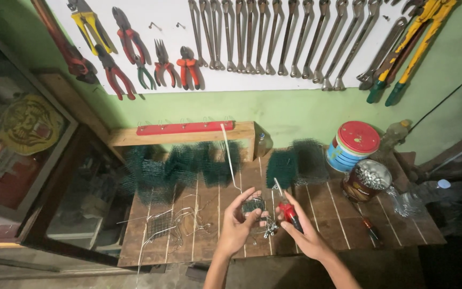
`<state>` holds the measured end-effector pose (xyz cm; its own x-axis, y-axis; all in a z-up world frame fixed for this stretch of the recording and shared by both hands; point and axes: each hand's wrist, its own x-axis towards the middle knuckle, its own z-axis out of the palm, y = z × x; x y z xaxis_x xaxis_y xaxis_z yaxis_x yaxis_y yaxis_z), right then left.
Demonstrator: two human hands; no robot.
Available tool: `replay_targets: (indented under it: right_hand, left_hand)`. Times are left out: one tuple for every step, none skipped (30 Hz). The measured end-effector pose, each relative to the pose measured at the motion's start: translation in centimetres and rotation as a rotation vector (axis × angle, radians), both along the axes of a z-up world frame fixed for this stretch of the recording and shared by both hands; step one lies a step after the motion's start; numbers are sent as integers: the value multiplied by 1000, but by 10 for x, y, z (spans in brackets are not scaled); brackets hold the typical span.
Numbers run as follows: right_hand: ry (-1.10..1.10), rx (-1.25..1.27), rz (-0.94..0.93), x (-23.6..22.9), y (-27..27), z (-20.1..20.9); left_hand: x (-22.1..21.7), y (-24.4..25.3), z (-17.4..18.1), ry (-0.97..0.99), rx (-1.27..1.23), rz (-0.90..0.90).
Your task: The person assembles a small wire mesh cage by bending and twisting wire, then using pliers and a screwdriver to secure the mesh to the frame. They repeatedly bend wire ends, twist connections, and tighten joints to form a rectangular enclosure.
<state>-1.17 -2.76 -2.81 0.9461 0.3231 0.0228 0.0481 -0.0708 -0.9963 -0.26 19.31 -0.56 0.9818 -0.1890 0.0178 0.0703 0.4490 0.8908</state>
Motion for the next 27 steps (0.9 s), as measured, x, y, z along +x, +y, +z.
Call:
replay_targets:
  right_hand:
    - [-2,1,-2,0,-1,-2]
    - [-51,-33,-42,1,-2,-4]
    - [-99,-66,-82,1,-3,-7]
    - [-101,-64,-85,4,-5,-13]
    - [-151,-24,-102,7,-8,-19]
    - [-198,15,-117,9,-11,-26]
    - [-198,17,-117,13,-14,-33]
    - [-136,110,-196,16,-16,-41]
    - [-72,201,-274,18,-18,-48]
    - [-67,202,-276,21,-21,-48]
    - [-61,248,-289,24,-23,-48]
    - [-56,294,-299,28,-26,-47]
    - [-53,294,-298,29,-22,-35]
    - [-44,315,-350,33,-18,-23]
    - [-35,337,-401,37,-15,-10]
    - [-36,338,-403,38,-16,-5]
    - [-12,400,-421,41,-18,-1]
    - [10,463,-441,43,-21,3]
    - [7,464,-446,48,-26,2]
    - [12,459,-465,50,-32,2]
    - [17,453,-484,52,-38,1]
    - [22,450,-493,52,-46,0]
    - [15,389,-508,51,-54,-1]
    - [1,330,-510,55,-60,0]
    - [-2,329,-508,57,-68,-3]
    - [-1,314,-483,59,-76,-5]
    - [-1,299,-457,61,-84,-8]
  left_hand:
    - [1,0,2,-2,1,-2]
    - [1,2,4,15,-18,35]
    - [2,2,6,32,-37,72]
    - [4,4,7,30,-35,69]
    - [7,5,8,30,-3,68]
    - [8,7,9,34,28,69]
    - [9,6,8,34,30,69]
    - [10,5,7,33,20,58]
    - [10,4,5,32,10,47]
    - [10,2,4,36,11,46]
    - [10,-1,4,-1,37,24]
    - [11,-3,4,-40,62,6]
    - [9,-7,10,-38,62,7]
    - [8,-11,16,-45,67,-2]
    - [7,-15,23,-52,73,-10]
    - [7,-20,24,-53,73,-13]
    - [7,-24,25,-50,82,-31]
    - [8,-31,25,-49,91,-52]
    - [11,-36,21,-52,91,-56]
    - [13,-42,17,-61,92,-70]
    - [14,-49,12,-70,92,-83]
    - [14,-57,11,-63,89,-91]
    - [14,-64,10,-36,59,-97]
    - [17,-69,10,-18,29,-93]
    - [19,-75,-2,-21,28,-91]
    - [21,-80,-14,-117,31,-74]
    - [23,-86,-25,-213,35,-57]
